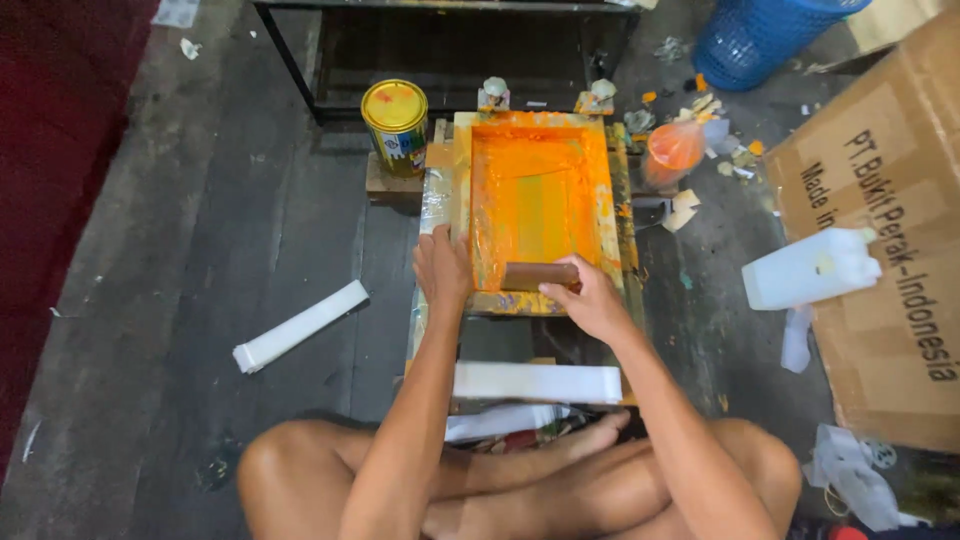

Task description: Manually screen printing orange ink onto white labels using a squeegee and a screen frame while sitting on the floor.

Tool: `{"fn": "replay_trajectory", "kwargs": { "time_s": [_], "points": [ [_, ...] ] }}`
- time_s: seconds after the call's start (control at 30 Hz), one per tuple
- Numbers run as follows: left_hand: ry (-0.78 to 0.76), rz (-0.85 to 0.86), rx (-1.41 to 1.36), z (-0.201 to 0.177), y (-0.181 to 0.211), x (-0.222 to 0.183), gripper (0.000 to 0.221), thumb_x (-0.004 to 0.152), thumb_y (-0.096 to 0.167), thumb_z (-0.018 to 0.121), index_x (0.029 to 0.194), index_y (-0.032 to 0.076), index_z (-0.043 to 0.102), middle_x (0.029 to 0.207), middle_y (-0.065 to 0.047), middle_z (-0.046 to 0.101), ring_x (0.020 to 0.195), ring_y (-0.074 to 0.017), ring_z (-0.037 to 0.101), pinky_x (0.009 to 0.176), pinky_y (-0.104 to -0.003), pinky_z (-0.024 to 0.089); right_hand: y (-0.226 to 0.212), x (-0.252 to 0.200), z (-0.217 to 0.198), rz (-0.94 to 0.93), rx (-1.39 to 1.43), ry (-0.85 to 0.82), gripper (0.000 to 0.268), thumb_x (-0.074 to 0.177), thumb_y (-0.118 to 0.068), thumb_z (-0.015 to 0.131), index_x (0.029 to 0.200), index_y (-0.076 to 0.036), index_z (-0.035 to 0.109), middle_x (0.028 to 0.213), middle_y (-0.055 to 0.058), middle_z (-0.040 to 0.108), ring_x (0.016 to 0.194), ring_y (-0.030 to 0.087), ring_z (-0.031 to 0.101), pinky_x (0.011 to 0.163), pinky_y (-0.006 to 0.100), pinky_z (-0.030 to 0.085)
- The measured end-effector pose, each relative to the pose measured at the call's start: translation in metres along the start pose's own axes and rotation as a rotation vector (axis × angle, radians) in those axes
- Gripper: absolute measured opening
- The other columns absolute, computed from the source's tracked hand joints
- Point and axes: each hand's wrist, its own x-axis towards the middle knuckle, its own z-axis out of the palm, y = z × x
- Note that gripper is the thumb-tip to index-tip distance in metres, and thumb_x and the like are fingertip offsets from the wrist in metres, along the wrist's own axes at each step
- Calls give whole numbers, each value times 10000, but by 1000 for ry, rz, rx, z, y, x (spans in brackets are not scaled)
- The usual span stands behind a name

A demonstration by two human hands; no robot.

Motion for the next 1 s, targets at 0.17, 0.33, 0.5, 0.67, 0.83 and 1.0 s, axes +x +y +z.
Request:
{"fn": "replay_trajectory", "kwargs": {
  "time_s": [0.17,0.33,0.5,0.67,0.83,1.0],
  "points": [
    [21,8,63,3,29,42,403,1053,424,490,1324,144,596,1201,-135,582,1182,-342,541,967,-457,422,12,74,-21,-232,-19,208,333,860,-203,834,1130,-79,683,996,183,702,972,346,688,801,436,556],
    [72,61,118,16,51,88,407,1096,431,373,1284,140,586,1148,-95,561,1118,-293,540,886,-407,402,-4,143,-30,-437,-19,201,285,874,-60,832,1108,-70,670,1067,132,758,1023,355,721,847,429,567],
    [128,109,131,19,56,107,416,1080,459,400,1218,120,596,1051,-60,537,998,-266,540,784,-392,362,4,162,-23,-498,-40,145,280,878,-20,827,1086,-79,650,1108,122,749,1058,366,709,877,428,555],
    [140,111,99,17,55,108,395,1086,416,389,1212,102,594,1043,-74,540,980,-274,548,776,-396,361,11,151,-14,-491,-72,128,255,888,-14,796,1084,-99,657,1099,120,754,1053,366,708,851,441,559],
    [131,107,95,20,50,101,375,1102,377,344,1218,120,590,1045,-57,539,977,-259,546,778,-383,369,-1,83,-17,-411,-36,69,300,845,54,699,1120,-59,653,1103,230,724,1089,463,670,886,524,542],
    [18,74,137,15,32,64,414,1108,419,303,1274,138,559,1166,-75,512,1118,-296,510,883,-428,368,-11,26,-14,-264,-35,31,295,823,1,762,1089,-92,676,1084,153,763,1067,397,705,892,482,559]
  ]
}}
